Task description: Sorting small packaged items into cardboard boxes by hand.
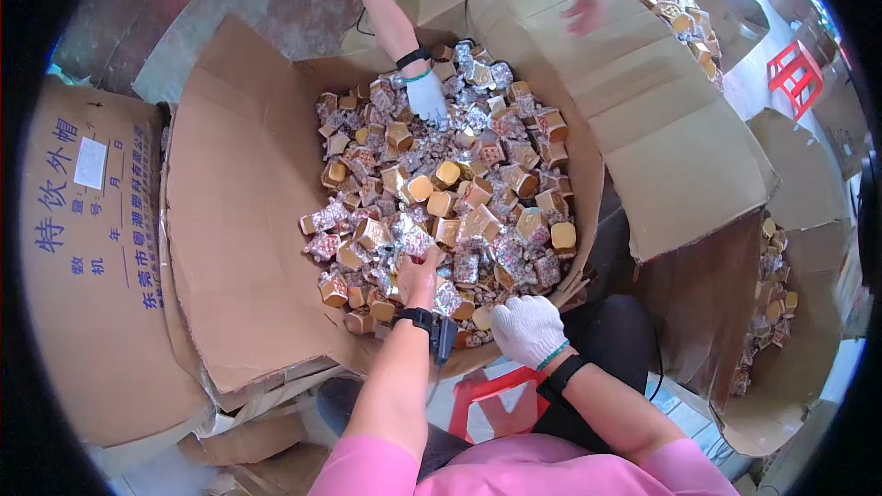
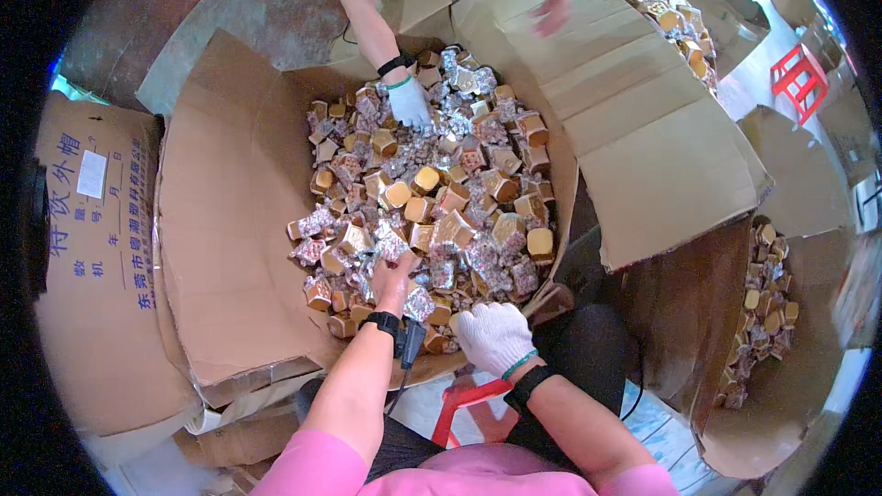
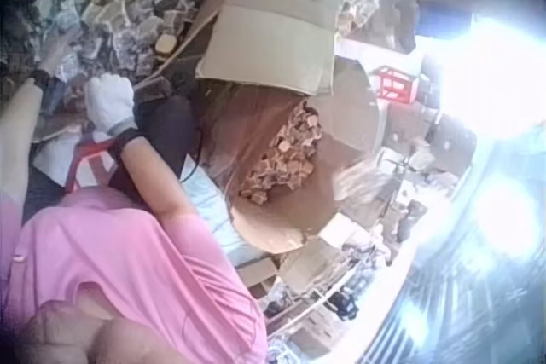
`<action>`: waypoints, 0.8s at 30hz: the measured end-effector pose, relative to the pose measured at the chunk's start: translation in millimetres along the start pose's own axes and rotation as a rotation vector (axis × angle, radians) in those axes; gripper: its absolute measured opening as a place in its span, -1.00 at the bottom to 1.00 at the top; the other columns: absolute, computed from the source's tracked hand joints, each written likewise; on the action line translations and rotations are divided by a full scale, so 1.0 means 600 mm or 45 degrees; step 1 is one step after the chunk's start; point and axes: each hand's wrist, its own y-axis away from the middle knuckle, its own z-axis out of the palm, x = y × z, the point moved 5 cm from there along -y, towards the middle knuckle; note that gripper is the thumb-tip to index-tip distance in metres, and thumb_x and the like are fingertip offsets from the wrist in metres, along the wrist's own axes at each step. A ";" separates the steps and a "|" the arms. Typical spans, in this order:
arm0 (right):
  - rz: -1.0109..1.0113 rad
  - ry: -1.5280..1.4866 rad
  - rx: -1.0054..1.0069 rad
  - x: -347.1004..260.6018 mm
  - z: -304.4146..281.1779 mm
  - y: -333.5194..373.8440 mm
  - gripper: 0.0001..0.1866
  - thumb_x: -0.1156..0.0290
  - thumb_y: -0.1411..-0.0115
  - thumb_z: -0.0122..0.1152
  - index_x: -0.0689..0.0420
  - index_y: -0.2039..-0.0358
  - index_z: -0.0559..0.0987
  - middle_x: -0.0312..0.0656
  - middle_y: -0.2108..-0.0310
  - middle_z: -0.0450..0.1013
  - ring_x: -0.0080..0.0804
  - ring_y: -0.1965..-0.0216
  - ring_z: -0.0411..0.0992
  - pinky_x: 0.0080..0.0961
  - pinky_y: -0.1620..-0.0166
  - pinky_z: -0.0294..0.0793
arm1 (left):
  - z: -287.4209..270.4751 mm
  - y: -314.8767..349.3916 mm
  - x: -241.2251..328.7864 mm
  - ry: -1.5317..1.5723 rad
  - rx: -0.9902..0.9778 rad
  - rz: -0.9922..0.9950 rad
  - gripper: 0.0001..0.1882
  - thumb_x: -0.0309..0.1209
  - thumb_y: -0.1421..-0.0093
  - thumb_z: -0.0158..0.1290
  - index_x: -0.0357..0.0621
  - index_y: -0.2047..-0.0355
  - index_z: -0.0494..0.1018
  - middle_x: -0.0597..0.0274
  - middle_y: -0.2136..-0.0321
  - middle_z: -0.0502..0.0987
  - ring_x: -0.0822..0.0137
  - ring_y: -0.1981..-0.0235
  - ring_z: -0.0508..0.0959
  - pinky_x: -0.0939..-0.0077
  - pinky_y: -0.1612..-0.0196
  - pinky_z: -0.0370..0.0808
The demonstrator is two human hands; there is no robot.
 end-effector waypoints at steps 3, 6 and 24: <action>-0.014 -0.033 0.098 -0.005 -0.012 -0.001 -0.88 0.31 0.07 0.07 0.03 0.65 0.45 -0.18 0.67 0.36 -0.20 0.57 0.39 -0.30 0.47 0.34 | 0.004 -0.004 -0.020 0.083 0.271 0.049 -0.04 -0.03 0.15 0.14 -0.41 -0.10 -0.01 -0.22 0.08 0.35 -0.07 0.11 0.42 0.26 0.05 0.33; 0.012 -0.001 0.090 0.014 -0.013 0.007 -0.89 0.31 0.06 0.07 0.02 0.64 0.45 -0.18 0.66 0.35 -0.20 0.57 0.39 -0.29 0.47 0.33 | 0.031 0.050 0.036 0.071 0.241 0.117 -0.13 -0.06 0.07 0.09 -0.43 -0.07 0.02 -0.26 0.03 0.27 -0.07 0.03 0.34 0.26 -0.02 0.27; -0.068 -0.065 0.155 0.002 -0.008 0.006 -0.90 0.37 0.12 0.09 0.06 0.67 0.40 -0.18 0.70 0.31 -0.20 0.61 0.36 -0.26 0.51 0.31 | -0.020 0.032 0.012 0.315 0.180 0.166 -0.52 -0.29 0.15 0.12 -0.32 0.25 0.29 0.00 0.38 0.47 0.15 0.42 0.48 0.36 0.29 0.40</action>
